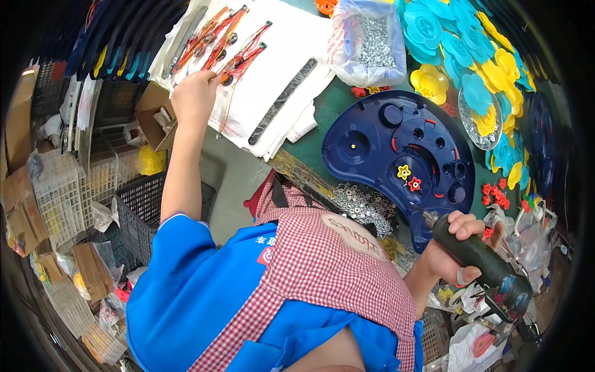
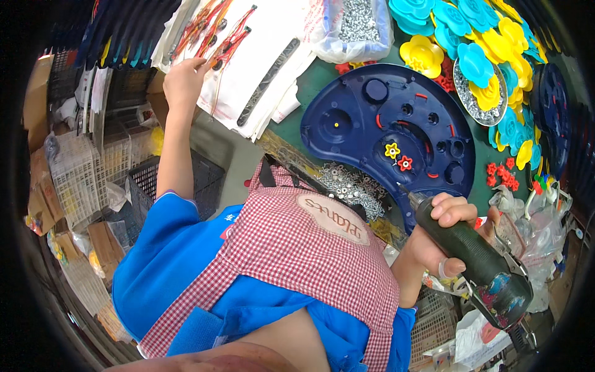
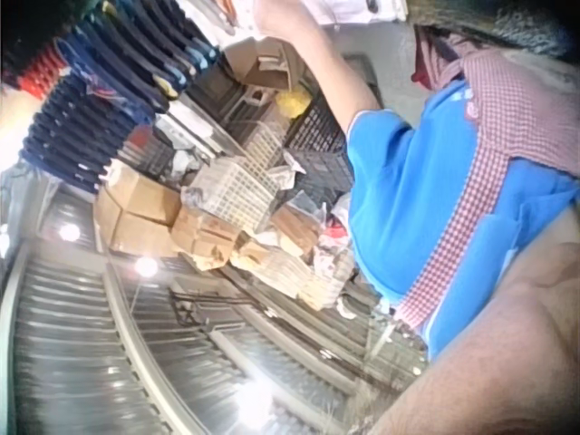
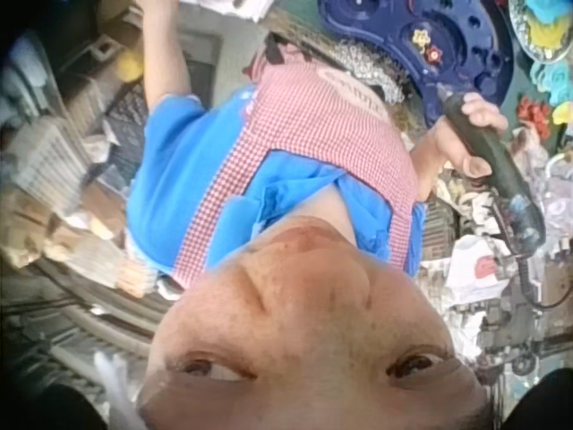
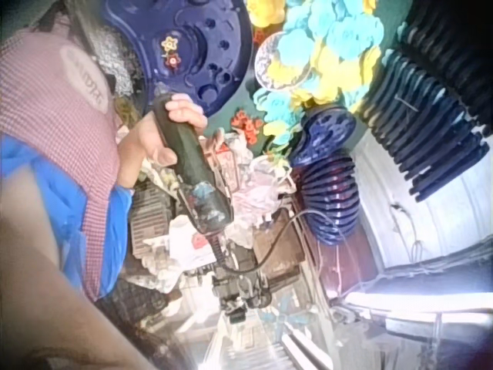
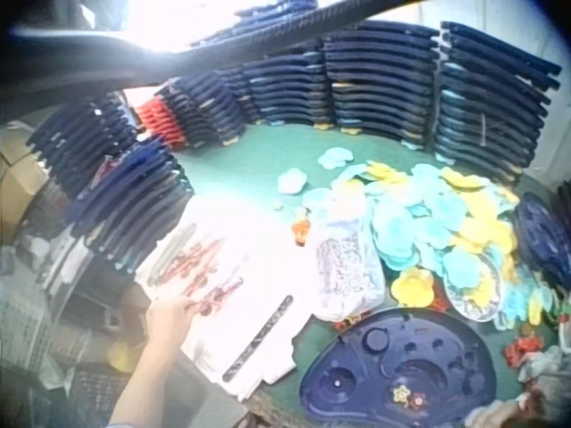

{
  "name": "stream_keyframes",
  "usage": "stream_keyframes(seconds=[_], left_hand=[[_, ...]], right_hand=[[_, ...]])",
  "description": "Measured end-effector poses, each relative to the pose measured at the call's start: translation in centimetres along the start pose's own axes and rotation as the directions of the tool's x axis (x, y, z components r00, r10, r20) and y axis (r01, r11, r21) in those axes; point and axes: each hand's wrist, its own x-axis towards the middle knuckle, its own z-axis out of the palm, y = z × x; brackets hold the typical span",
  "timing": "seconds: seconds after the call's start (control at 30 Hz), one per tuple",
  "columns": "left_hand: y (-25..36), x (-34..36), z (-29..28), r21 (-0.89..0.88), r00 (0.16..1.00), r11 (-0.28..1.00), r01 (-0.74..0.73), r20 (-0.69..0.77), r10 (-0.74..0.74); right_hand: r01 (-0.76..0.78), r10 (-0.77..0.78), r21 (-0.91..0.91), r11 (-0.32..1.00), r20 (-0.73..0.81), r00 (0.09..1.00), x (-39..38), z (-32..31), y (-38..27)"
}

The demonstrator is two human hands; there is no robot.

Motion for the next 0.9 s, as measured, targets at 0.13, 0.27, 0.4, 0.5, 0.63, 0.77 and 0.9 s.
stream_keyframes(seconds=[0.13, 0.27, 0.4, 0.5, 0.63, 0.77, 0.9], left_hand=[[-2.8, -0.7, 1.0, -0.097, 0.955, 0.970, -0.225, -0.222, 0.199], [-0.6, -1.0, -6.5, -0.787, 0.946, 0.583, -0.203, -0.312, -0.092], [-1.1, 0.8, -11.3, -0.829, 0.828, -0.029, -0.558, -0.559, 0.033], [1.5, 1.9, -13.0, -0.856, 0.795, -0.142, -0.497, -0.515, 0.321], [7.9, 2.3, -12.6, -0.871, 0.849, -0.491, -0.009, -0.266, 0.457], [16.5, 0.2, -9.4, -0.994, 0.901, -0.098, 0.044, -0.003, 0.434], [17.8, -0.7, -2.7, -0.965, 0.782, 0.099, -0.244, -0.136, 0.608]], right_hand=[[0.008, -0.007, -0.027, 1.000, 0.049, 0.999, 0.4, 0.4, 0.6], [0.014, -0.011, -0.060, 0.998, 0.053, 0.999, 0.1, 0.0, 0.6], [0.003, 0.000, -0.062, 0.998, 0.039, 0.999, 0.3, -0.2, 0.2], [-0.006, 0.007, -0.037, 0.999, 0.042, 0.999, 0.0, -0.6, 0.4], [0.009, -0.013, 0.045, 0.999, 0.088, 0.996, 0.2, -0.6, 0.7], [0.051, -0.051, -0.012, 0.999, 0.055, 0.997, 0.0, -1.1, 0.2], [0.047, -0.046, -0.040, 0.998, 0.042, 0.998, -0.2, -2.0, 0.0]])
